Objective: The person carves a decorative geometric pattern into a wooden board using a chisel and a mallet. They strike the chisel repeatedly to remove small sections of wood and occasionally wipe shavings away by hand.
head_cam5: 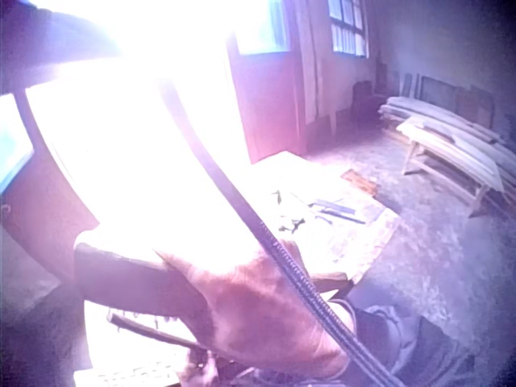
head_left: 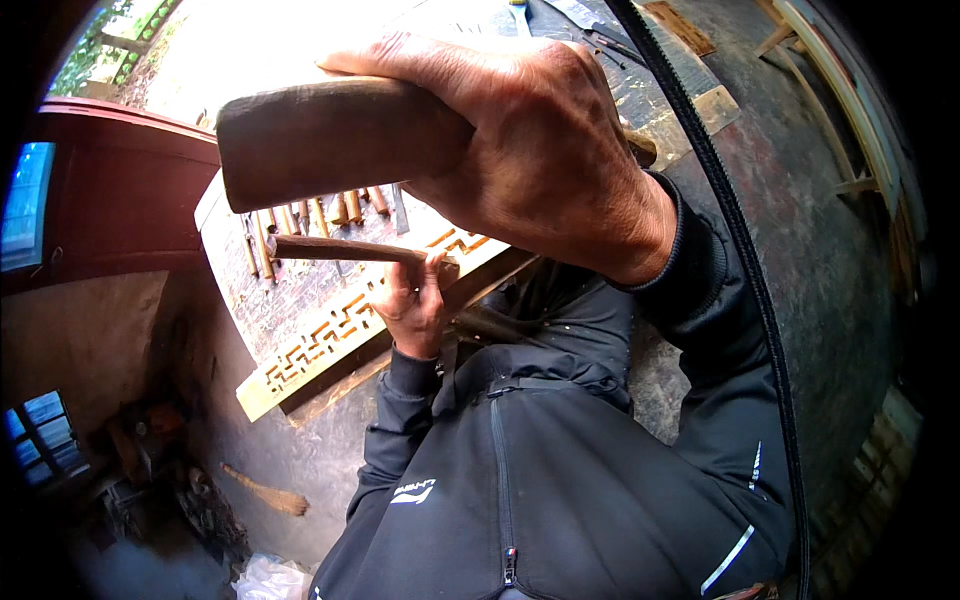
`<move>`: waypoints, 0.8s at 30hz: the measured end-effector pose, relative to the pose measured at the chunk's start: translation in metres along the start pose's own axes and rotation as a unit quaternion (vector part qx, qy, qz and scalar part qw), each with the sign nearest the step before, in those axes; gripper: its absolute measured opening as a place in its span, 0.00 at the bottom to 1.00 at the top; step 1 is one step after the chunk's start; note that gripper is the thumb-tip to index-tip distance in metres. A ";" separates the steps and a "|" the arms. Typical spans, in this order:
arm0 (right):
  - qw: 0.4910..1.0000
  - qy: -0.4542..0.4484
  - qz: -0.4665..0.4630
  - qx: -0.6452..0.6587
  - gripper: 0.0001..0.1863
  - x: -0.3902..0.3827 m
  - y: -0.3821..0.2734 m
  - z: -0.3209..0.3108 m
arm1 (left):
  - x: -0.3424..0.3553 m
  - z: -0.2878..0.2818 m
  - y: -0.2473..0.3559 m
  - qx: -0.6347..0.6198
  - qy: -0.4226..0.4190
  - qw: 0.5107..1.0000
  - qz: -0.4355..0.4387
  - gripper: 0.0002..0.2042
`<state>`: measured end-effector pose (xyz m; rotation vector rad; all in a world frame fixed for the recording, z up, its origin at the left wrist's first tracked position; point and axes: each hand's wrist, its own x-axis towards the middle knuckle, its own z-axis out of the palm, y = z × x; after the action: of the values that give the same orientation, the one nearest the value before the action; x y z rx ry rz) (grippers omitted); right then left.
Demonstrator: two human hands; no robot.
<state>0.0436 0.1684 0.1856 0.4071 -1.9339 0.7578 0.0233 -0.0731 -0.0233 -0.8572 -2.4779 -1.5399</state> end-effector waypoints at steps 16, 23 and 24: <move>0.995 0.043 0.032 -0.087 0.27 0.026 -0.013 -0.030 | 0.017 0.001 0.034 0.108 -0.015 0.988 0.108 0.05; 0.948 -0.126 -0.152 -0.249 0.25 0.008 -0.005 -0.019 | 0.016 0.003 0.029 0.115 -0.015 0.983 0.145 0.05; 0.950 -0.135 -0.107 -0.259 0.24 0.007 -0.006 -0.019 | 0.016 0.005 0.026 0.097 -0.015 0.986 0.136 0.04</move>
<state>0.0567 0.1768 0.2003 0.3954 -2.2046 0.0377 0.0242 -0.0541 0.0013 -1.1328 -2.3603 -1.1853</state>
